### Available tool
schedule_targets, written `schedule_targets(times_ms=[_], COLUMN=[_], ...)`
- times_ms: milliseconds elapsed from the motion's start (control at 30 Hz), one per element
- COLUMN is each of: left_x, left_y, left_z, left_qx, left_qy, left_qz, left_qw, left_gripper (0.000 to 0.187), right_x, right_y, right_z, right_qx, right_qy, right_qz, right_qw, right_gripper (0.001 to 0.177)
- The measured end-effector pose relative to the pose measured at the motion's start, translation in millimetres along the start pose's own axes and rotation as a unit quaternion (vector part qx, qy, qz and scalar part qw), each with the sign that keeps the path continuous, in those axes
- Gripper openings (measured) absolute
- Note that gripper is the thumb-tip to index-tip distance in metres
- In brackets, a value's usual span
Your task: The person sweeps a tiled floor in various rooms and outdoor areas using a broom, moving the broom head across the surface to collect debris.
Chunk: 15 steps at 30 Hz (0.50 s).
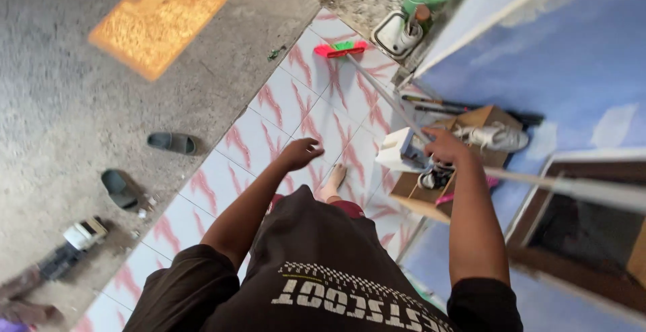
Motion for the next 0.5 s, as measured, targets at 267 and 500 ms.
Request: schedule_targets(times_ms=[267, 500], left_x=[-37, -57], left_y=[61, 100], left_z=[-45, -62], left_qx=[-0.133, -0.208], left_qy=[-0.161, -0.298], left_qz=[-0.111, -0.176], left_qw=[0.972, 0.915], left_gripper=[0.062, 0.057], right_x=[121, 227], right_y=[122, 185], right_z=[-259, -352], right_qx=[0.008, -0.025], right_qy=[-0.223, -0.357], right_qz=[0.100, 0.024], right_qw=[0.970, 0.933], right_gripper=[0.078, 0.052])
Point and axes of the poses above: each hand's wrist, its own y-axis towards the middle knuckle, its own z-axis out of the palm, x = y × z, the point moved 4 cm from there along y, towards the middle knuckle, and after that the axes turned 2 degrees about -y, right-handed, at the moved point
